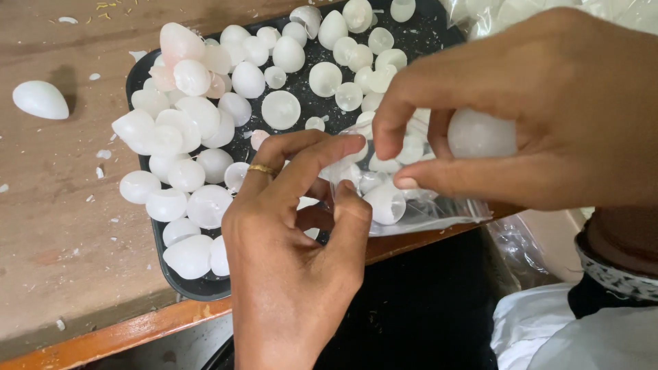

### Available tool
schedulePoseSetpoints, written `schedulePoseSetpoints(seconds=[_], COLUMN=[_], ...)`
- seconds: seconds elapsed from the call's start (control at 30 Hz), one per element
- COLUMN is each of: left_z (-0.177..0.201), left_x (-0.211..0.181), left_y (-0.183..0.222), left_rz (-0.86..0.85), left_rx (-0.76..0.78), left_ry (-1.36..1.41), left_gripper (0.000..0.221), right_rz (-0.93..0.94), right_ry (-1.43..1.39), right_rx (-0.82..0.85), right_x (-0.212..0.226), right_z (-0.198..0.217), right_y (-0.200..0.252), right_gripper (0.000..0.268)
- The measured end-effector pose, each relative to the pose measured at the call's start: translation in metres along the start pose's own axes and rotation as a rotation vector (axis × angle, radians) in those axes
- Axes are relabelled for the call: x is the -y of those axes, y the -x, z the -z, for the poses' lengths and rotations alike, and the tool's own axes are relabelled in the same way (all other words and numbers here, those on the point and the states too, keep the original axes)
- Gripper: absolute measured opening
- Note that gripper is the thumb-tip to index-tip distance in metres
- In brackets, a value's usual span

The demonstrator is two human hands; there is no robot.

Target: The person picks up white wax shapes from a tray by hand, places them into a plastic bag, and then seals the bag.

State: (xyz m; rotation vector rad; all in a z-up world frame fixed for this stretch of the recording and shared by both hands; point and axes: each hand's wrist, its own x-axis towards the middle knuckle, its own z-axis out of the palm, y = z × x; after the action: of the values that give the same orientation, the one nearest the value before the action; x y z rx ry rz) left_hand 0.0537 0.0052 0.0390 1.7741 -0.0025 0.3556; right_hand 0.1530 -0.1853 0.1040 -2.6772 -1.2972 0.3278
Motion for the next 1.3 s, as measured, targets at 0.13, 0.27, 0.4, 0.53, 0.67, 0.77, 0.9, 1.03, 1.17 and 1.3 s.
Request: schedulePoseSetpoints(seconds=[0.13,0.27,0.4,0.53,0.67,0.77,0.9,1.03,1.17,1.3], left_z=[0.0,0.0,-0.001,0.002,0.003,0.01,0.019,0.024,0.037,0.067], left_x=[-0.003,-0.003,-0.001,0.001,0.001,-0.002,-0.007,-0.007,-0.011,-0.031], left_y=[-0.002,-0.003,-0.003,-0.002,-0.002,-0.003,-0.005,-0.001,0.005,0.001], left_rz=[0.001,0.012,0.024,0.094,0.042,0.023,0.04,0.036,-0.017,-0.048], left_rx=[-0.006,0.004,0.014,0.039,0.046,0.034,0.003,0.014,-0.096,-0.121], left_ry=[-0.036,-0.014,0.052,0.142,0.212,0.237,0.263,0.318,0.337,0.381], left_gripper=[0.033,0.033,0.034,0.032,0.038,0.039,0.038,0.04,0.04,0.04], right_rz=[0.085,0.349,0.337,0.33,0.323,0.287,0.141,0.084,0.043,0.111], right_ry=[-0.111,-0.175,-0.141,-0.122,-0.021,0.065,0.134,0.157,0.082,0.037], right_rx=[-0.103,-0.179,-0.089,-0.11,-0.232,-0.292,-0.297,-0.31,-0.317,-0.28], right_x=[-0.004,0.004,0.007,0.007,-0.001,-0.017,-0.045,-0.075,-0.088,-0.08], right_z=[0.007,0.011,0.005,-0.002,0.001,-0.001,-0.011,-0.022,-0.042,-0.065], right_y=[-0.001,-0.004,-0.006,-0.004,0.003,0.013,0.031,0.049,0.06,0.055], right_gripper=[0.034,0.042,0.045,0.042,0.033,0.03,0.031,0.026,0.02,0.029])
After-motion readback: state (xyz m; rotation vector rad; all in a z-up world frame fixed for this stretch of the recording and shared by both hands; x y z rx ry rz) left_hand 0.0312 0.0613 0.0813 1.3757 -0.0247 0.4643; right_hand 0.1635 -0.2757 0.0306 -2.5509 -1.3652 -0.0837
